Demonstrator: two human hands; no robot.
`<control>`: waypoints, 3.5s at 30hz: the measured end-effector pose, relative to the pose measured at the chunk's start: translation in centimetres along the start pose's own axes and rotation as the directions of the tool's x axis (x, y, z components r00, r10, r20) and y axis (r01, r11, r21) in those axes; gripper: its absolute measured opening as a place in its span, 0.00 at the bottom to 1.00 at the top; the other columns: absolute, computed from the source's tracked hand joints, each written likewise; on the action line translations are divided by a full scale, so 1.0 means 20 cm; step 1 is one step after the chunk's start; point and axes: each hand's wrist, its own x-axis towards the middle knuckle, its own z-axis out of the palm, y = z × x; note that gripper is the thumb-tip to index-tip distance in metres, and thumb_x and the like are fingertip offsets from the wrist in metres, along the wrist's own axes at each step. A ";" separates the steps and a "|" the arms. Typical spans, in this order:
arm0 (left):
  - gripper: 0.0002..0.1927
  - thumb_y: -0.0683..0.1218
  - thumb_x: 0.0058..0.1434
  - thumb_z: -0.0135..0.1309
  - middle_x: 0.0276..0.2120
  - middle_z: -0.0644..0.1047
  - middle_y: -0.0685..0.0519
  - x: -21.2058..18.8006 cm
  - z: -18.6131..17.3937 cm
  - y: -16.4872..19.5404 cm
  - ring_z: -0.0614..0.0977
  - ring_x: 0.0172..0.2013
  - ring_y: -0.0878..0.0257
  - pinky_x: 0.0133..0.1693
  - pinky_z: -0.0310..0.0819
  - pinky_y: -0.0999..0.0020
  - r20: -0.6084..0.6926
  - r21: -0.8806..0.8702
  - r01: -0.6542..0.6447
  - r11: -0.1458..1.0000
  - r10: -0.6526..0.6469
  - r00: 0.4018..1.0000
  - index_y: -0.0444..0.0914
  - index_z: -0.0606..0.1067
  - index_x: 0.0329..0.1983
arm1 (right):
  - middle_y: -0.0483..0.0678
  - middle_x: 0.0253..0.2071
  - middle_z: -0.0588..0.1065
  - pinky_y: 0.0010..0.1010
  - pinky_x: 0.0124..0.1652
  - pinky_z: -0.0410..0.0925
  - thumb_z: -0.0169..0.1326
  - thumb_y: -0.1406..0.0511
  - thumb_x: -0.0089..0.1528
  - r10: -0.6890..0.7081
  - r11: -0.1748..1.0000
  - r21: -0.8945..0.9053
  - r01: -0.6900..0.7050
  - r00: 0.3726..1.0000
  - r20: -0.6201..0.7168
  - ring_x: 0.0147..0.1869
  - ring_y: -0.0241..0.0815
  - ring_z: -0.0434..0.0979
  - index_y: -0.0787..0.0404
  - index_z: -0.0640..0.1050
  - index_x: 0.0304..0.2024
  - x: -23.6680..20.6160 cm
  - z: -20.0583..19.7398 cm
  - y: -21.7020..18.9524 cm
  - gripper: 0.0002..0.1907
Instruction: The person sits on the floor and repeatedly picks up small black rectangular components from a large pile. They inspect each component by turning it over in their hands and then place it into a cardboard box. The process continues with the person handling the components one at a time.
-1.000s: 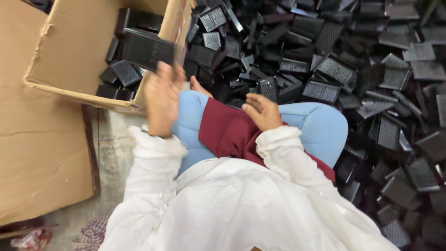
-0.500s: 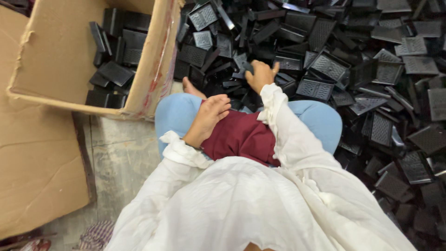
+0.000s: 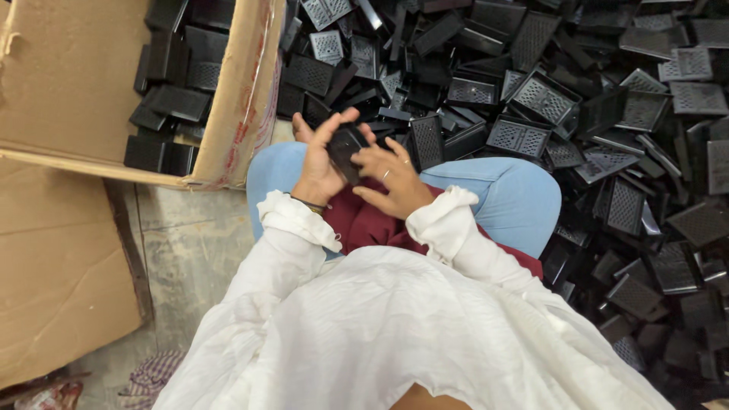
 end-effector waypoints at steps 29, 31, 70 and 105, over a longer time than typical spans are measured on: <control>0.21 0.38 0.59 0.47 0.55 0.72 0.39 -0.78 1.62 0.11 0.74 0.57 0.45 0.61 0.71 0.55 0.898 0.258 -0.959 0.117 -0.396 0.193 0.28 0.70 0.56 | 0.58 0.45 0.76 0.44 0.45 0.72 0.69 0.57 0.57 0.587 0.677 -0.461 -0.574 0.799 -0.133 0.46 0.57 0.78 0.62 0.80 0.48 -0.33 -0.01 0.63 0.22; 0.18 0.37 0.64 0.45 0.56 0.71 0.38 -0.81 1.62 0.15 0.73 0.59 0.45 0.62 0.70 0.56 0.892 0.282 -0.951 0.130 -0.401 0.209 0.25 0.69 0.57 | 0.59 0.47 0.75 0.45 0.46 0.71 0.68 0.58 0.56 0.601 0.654 -0.477 -0.588 0.786 -0.145 0.48 0.59 0.77 0.62 0.79 0.49 -0.31 -0.01 0.63 0.23; 0.27 0.60 0.77 0.36 0.44 0.78 0.52 0.20 0.10 -0.02 0.79 0.44 0.66 0.49 0.74 0.72 0.041 0.715 -0.457 0.529 0.621 0.783 0.34 0.76 0.51 | 0.56 0.55 0.78 0.31 0.56 0.73 0.67 0.70 0.56 0.591 0.657 0.587 -0.473 0.807 -0.012 0.57 0.41 0.80 0.67 0.73 0.62 0.07 -0.02 0.08 0.32; 0.21 0.35 0.65 0.53 0.54 0.75 0.45 -0.02 0.28 -0.05 0.79 0.55 0.59 0.58 0.75 0.63 0.226 0.353 -0.579 0.735 0.534 0.815 0.35 0.66 0.61 | 0.56 0.59 0.75 0.38 0.60 0.71 0.61 0.70 0.63 0.610 0.365 0.855 -0.368 0.788 0.079 0.62 0.47 0.76 0.64 0.65 0.68 0.05 0.02 0.08 0.33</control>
